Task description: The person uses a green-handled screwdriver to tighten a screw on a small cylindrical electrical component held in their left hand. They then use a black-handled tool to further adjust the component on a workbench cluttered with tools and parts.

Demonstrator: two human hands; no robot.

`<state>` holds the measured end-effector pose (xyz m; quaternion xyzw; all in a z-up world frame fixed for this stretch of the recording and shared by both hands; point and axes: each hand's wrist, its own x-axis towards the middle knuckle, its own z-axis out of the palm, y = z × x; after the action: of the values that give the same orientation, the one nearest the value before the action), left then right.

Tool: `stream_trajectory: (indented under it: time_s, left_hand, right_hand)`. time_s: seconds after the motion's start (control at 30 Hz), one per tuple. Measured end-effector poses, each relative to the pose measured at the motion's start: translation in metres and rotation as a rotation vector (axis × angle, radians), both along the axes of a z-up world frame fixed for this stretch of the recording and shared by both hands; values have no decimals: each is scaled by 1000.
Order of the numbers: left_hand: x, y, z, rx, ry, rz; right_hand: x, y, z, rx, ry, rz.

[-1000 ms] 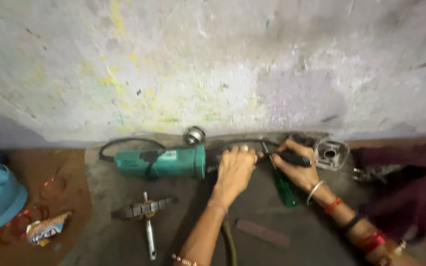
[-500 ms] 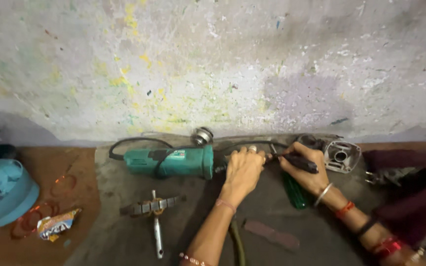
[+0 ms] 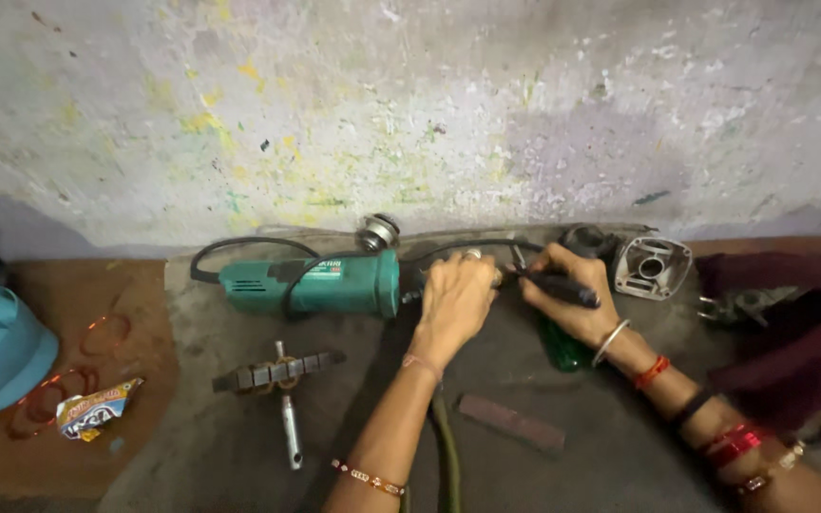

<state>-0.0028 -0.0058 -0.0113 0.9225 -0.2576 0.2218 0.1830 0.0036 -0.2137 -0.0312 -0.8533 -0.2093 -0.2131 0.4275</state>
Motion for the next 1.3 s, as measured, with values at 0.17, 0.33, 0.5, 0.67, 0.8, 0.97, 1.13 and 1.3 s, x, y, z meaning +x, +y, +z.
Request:
stream_trajectory:
  time_s: [0.17, 0.33, 0.5, 0.67, 0.8, 0.97, 1.13, 1.3]
  left_hand:
    - [3, 3, 3, 38, -5, -16]
    - [3, 0, 8, 61, 28, 0]
    - [0, -1, 8, 14, -8, -33]
    - [2, 1, 5, 20, 54, -16]
    - [3, 2, 9, 41, 21, -19]
    - [-1, 0, 9, 97, 43, 9]
    - [-3, -1, 9, 111, 37, 13]
    - [-2, -1, 9, 116, 38, 27]
  right_hand:
    - [4, -3, 2, 133, 72, -119]
    - [5, -4, -2, 135, 17, -30]
    - [5, -6, 6, 105, 73, -194]
    - [2, -3, -1, 136, 86, -26]
    - [10, -3, -3, 190, 182, -96]
    - [7, -4, -6, 169, 133, -46]
    - [5, -3, -7, 164, 142, -45]
    - [5, -3, -1, 120, 121, -101]
